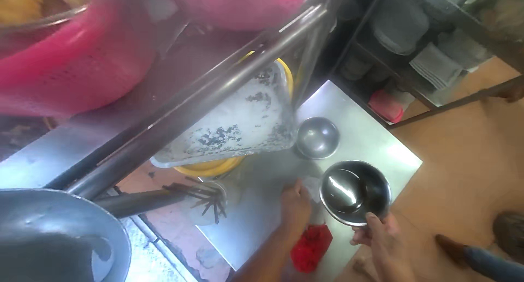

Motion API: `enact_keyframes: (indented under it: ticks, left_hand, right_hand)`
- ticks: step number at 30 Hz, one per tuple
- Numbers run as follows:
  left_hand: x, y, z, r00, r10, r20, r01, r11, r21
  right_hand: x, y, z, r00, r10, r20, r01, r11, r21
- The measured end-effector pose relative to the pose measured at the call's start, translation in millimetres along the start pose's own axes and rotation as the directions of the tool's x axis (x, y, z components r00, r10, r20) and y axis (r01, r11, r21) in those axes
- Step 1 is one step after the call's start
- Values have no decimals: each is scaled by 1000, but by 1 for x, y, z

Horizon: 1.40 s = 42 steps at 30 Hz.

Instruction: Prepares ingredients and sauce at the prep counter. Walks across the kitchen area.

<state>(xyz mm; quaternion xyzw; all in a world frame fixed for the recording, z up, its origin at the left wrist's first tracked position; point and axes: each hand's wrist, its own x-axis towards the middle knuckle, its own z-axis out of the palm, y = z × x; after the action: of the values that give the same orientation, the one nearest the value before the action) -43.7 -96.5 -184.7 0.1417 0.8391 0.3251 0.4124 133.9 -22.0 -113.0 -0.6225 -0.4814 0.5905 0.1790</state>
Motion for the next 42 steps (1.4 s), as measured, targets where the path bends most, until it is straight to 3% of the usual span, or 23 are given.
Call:
enact_keyframes:
  ticks: [16,42]
  left_hand:
    - [-2,3,12,996,6,88,-16,993,116]
    - [2,10,10,989,34,144,-34,999,-6]
  right_hand:
    - [5,1,-1,994,-106,-24,103,990,-99]
    - [13,-3,2,976,-212,-46,205,971,-125]
